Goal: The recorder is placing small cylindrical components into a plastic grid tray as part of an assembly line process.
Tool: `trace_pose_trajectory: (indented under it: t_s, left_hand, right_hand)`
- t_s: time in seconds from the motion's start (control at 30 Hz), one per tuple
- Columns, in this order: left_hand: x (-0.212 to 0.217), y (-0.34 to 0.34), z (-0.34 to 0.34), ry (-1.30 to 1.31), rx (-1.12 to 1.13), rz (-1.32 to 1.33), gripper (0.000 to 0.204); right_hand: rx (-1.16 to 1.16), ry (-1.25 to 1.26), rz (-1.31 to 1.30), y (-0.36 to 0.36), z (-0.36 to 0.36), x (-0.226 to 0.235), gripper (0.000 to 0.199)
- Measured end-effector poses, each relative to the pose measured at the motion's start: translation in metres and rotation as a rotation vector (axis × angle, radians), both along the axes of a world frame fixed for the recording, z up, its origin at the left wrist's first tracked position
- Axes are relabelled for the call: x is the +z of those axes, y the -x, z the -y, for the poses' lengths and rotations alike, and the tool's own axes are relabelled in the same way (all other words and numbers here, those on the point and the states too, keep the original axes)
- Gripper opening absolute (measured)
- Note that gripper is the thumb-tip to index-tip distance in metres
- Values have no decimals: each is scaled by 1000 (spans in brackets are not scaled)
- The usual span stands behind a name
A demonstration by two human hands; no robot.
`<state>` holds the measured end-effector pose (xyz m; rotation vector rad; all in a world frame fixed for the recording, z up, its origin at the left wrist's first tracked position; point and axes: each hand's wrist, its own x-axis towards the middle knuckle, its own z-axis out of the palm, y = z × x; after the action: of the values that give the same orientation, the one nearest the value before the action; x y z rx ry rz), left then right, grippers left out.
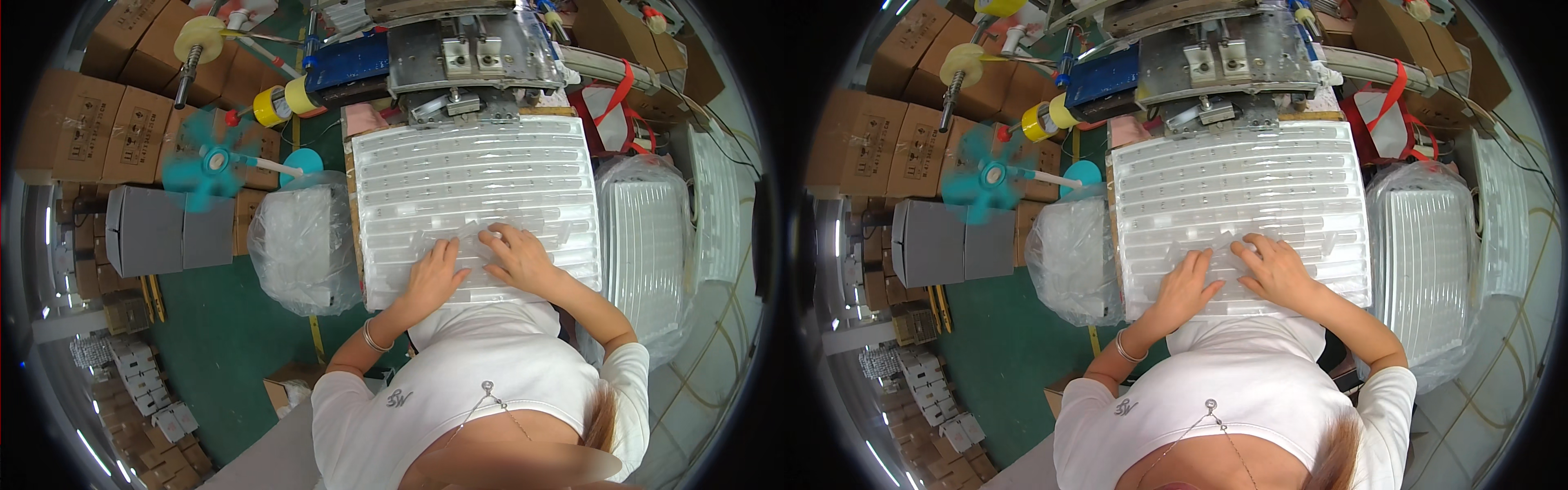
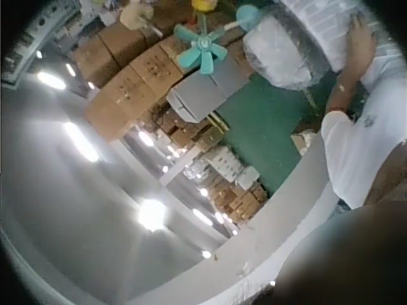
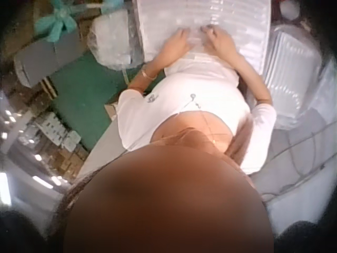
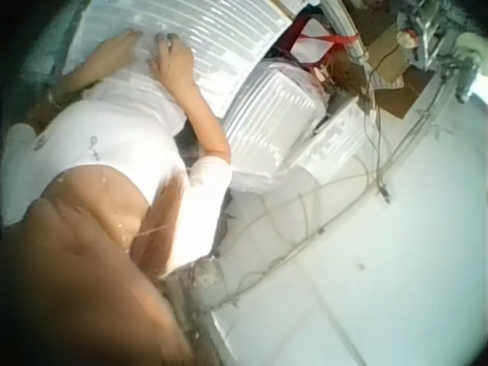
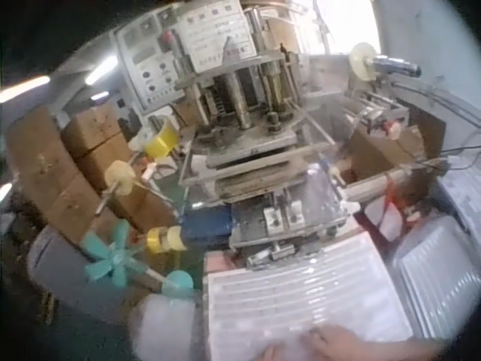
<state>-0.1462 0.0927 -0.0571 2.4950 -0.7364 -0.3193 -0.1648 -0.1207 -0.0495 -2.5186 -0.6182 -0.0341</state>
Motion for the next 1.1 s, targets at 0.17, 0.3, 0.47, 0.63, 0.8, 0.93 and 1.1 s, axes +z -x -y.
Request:
trace_pose_trajectory:
  t_s: [0.17,0.3,0.47,0.63,0.8,0.93,1.1]
  left_hand:
    - [5,25,22,39,-135,-88,43]
    - [8,35,33,45,-216,-111,40]
    - [7,35,26,131,-275,-180,37]
    - [12,21,15,321,59,-14,38]
    - [11,-26,9,-16,410,153,40]
    - [-9,-23,20,-139,186,197,46]
    - [-4,-14,28,-107,64,134,47]
  right_hand:
    - [-9,-56,-150,24,18,4,58]
    - [-39,-69,-157,39,27,13,57]
    - [75,-81,-186,51,36,21,45]
    - [103,-145,-185,37,44,37,42]
    - [-227,-133,-33,-17,38,8,42]
    - [-282,-44,-55,-30,25,-4,40]
    - [-192,50,-33,-14,18,-9,36]
